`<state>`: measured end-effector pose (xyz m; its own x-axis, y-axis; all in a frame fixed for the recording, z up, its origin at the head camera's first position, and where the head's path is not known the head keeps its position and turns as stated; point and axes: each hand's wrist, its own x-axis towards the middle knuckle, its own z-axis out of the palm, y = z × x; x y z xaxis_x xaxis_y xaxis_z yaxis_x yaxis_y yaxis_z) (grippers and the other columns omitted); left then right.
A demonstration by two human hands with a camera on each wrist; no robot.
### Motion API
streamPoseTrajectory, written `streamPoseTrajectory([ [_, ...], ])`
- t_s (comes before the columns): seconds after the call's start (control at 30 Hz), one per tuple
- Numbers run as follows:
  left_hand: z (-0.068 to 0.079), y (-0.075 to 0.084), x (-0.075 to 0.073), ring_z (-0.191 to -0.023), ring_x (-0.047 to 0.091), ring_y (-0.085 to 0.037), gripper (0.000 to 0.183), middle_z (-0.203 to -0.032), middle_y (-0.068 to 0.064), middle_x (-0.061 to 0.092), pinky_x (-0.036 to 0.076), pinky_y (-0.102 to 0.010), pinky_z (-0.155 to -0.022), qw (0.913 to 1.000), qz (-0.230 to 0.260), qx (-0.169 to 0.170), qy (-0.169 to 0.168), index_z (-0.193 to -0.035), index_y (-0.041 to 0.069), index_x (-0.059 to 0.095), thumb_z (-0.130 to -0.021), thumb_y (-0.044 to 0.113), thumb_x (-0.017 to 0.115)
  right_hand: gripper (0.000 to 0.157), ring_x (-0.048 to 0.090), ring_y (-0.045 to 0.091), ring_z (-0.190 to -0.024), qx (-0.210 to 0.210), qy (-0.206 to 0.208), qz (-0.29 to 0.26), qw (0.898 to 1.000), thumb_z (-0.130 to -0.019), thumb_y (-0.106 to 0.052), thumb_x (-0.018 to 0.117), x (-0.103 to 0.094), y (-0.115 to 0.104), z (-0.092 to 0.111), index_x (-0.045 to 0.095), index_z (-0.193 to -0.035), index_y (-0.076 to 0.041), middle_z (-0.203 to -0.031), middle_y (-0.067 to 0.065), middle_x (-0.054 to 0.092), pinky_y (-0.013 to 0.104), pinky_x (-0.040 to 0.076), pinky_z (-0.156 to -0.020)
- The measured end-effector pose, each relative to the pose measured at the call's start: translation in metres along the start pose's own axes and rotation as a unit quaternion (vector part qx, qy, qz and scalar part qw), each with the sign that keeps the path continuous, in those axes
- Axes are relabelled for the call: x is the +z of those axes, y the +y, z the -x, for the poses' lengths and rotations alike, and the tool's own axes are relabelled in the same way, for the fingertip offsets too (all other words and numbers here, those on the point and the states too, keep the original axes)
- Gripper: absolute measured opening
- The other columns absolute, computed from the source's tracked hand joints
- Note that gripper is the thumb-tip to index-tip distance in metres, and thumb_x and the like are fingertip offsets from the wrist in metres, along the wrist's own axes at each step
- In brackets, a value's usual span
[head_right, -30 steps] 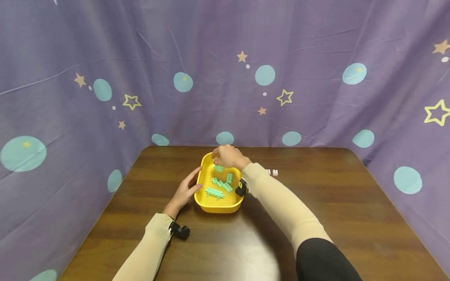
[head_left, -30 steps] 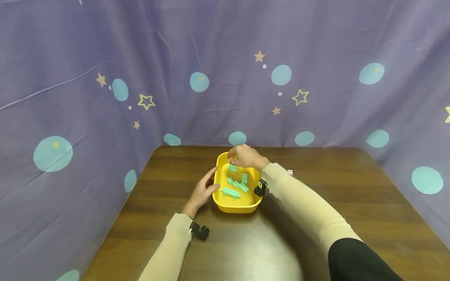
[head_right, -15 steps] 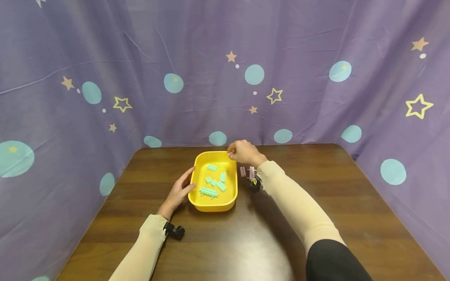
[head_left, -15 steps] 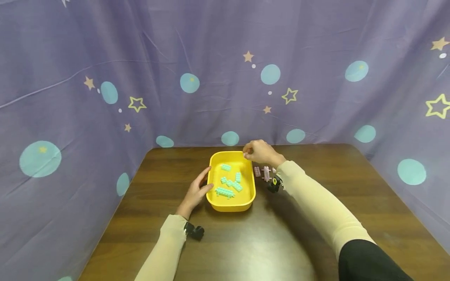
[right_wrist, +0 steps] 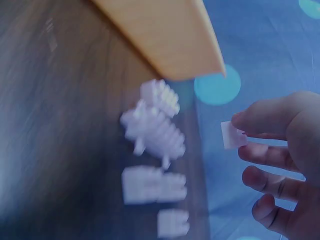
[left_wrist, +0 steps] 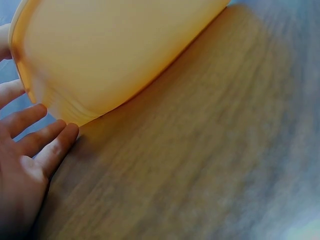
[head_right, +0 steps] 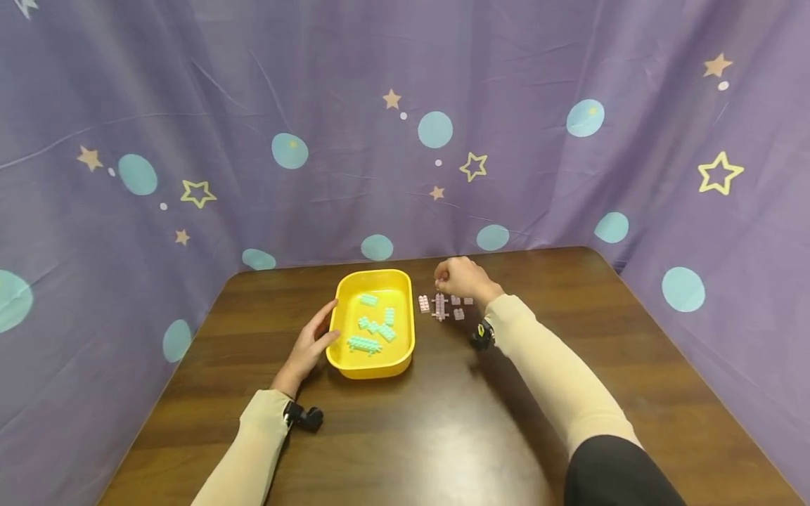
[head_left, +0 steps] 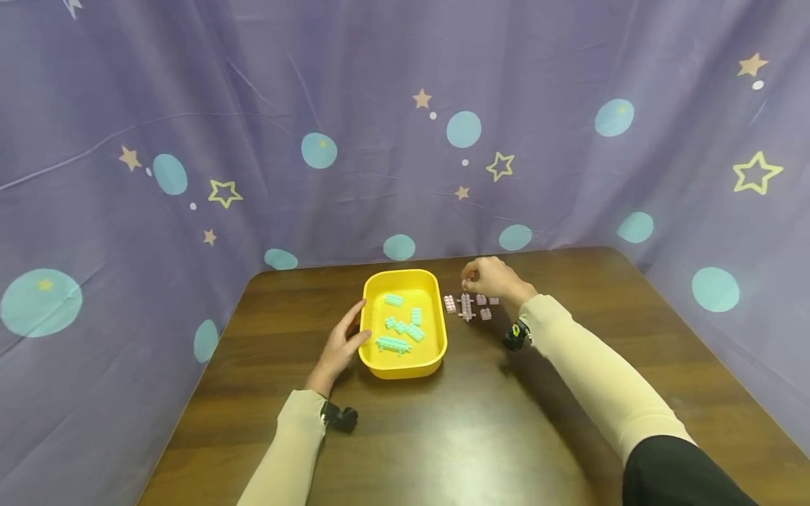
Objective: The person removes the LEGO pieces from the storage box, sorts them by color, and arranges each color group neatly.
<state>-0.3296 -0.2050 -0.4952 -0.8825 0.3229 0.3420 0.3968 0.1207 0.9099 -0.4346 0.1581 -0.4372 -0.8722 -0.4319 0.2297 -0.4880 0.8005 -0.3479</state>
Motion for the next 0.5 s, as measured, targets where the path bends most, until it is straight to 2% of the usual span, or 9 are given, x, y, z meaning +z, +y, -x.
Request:
streamPoseTrajectory([
  [0.27,0.0,-0.002,-0.002,-0.13,0.037,-0.056,0.064,-0.15,-0.036,0.029,0.047,-0.015,-0.089,1.0,0.001,0.006,0.001,-0.15,-0.009,0.025,-0.094,-0.003,0.056,0.014,0.062,0.018,-0.079,0.021,0.001,0.004,1.0,-0.083,-0.019,0.072,0.004,0.029,0.025,0.076,-0.095,-0.011,-0.083,-0.002,0.068,0.039,0.051,-0.073],
  [0.5,0.0,0.0,0.0,-0.129,0.039,-0.056,0.063,-0.149,-0.035,0.031,0.046,-0.016,-0.089,0.9999,-0.015,0.005,0.001,-0.149,-0.009,0.027,-0.093,-0.002,0.056,0.012,0.063,0.017,-0.08,0.041,-0.018,0.005,0.999,-0.083,-0.021,0.073,0.009,0.043,0.053,0.076,-0.094,-0.016,-0.082,-0.005,0.068,0.04,0.051,-0.073],
])
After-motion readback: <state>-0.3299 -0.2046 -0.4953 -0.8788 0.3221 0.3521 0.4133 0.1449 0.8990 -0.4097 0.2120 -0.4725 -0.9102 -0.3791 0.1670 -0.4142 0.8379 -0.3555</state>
